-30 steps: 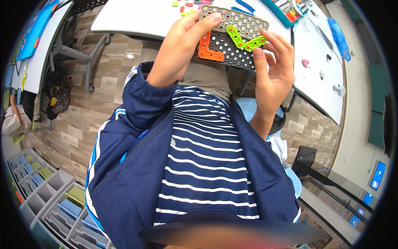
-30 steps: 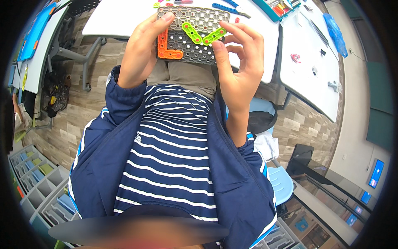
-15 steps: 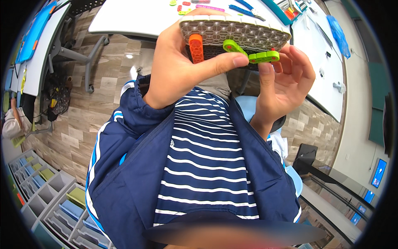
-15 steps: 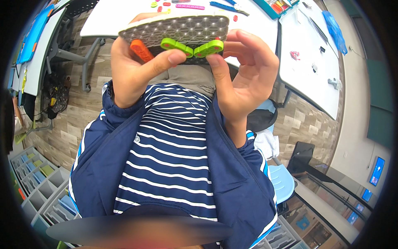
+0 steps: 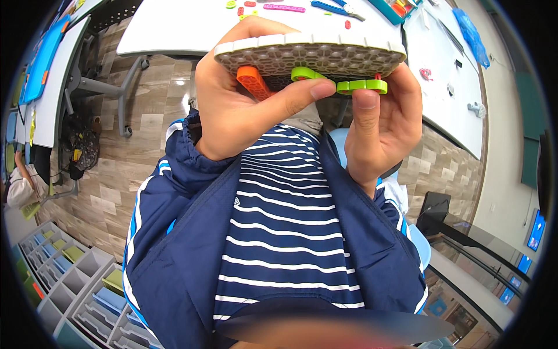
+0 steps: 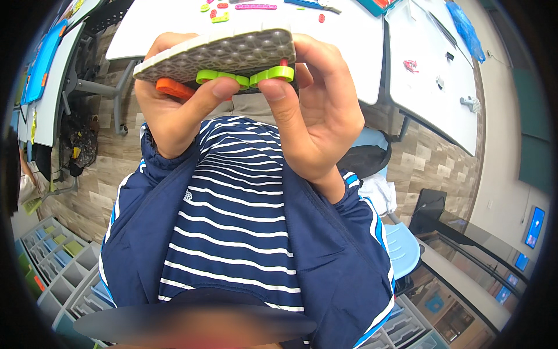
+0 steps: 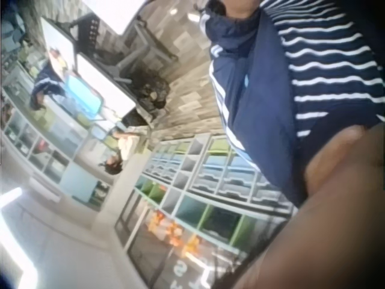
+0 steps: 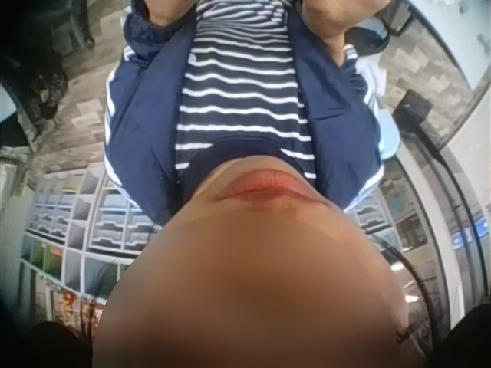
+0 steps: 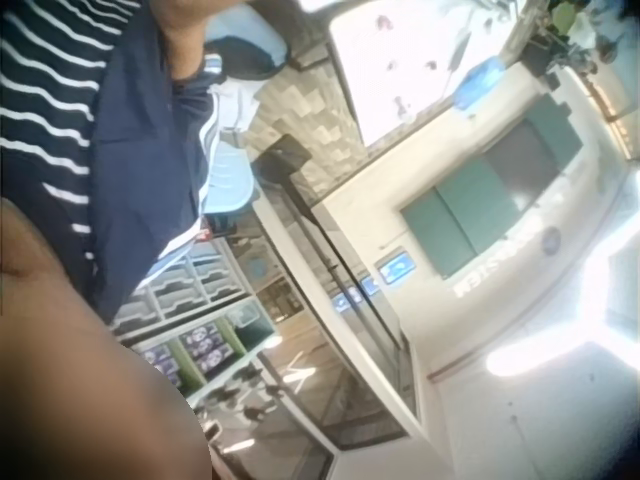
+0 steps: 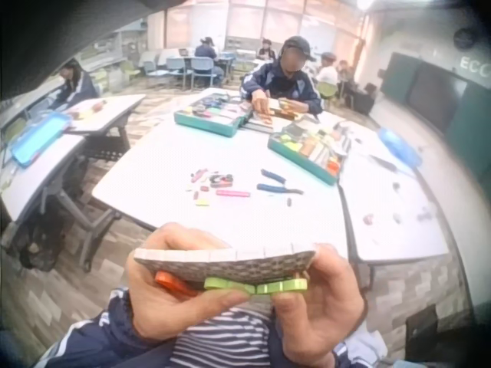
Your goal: The person assembles a small knitting machine by attaching colorful plastic pieces to a gray base plate. They use pliers to secure components and repeatedly adjust the placement of the pieces to ensure proper alignment.
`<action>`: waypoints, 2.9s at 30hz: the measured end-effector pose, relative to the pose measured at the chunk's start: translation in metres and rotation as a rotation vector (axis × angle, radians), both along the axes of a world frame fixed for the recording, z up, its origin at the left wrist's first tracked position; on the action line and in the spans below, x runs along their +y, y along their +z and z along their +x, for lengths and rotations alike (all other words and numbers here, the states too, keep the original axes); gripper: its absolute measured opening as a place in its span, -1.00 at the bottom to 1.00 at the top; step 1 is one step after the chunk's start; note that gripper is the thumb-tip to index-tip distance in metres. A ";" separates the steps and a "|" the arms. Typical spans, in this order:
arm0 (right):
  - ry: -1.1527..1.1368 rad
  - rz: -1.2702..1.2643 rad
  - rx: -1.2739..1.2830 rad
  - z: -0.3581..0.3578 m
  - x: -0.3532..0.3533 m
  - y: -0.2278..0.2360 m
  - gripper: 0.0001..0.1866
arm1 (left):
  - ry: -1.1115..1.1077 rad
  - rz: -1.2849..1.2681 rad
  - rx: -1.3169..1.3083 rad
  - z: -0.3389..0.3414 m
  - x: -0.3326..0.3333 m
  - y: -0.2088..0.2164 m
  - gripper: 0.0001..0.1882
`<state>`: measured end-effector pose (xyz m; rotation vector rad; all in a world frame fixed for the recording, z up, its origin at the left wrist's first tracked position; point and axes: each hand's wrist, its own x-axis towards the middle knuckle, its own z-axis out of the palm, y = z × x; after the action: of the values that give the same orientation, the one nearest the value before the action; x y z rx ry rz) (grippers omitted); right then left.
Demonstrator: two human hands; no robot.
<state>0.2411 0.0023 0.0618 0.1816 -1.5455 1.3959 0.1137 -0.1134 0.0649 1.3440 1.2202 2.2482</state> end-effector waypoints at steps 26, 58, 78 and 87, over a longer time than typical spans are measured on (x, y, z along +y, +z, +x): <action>-0.009 -0.028 -0.017 0.005 -0.003 0.007 -0.61 | -0.096 0.000 0.201 -0.015 -0.004 0.006 -0.64; -0.151 0.310 -0.322 0.005 0.008 0.020 -0.63 | 0.010 -0.082 0.261 -0.014 -0.002 0.006 -0.78; 0.038 -0.009 -0.282 0.008 -0.001 0.013 -0.76 | 0.046 -0.130 0.045 0.000 -0.004 0.007 -0.74; -0.072 0.186 -0.303 0.010 0.003 0.014 -0.61 | 0.035 -0.149 0.129 0.005 -0.008 0.012 -0.75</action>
<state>0.2514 0.0048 0.0760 0.0263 -1.9145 1.2640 0.1189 -0.1212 0.0766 1.4396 1.4338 2.0743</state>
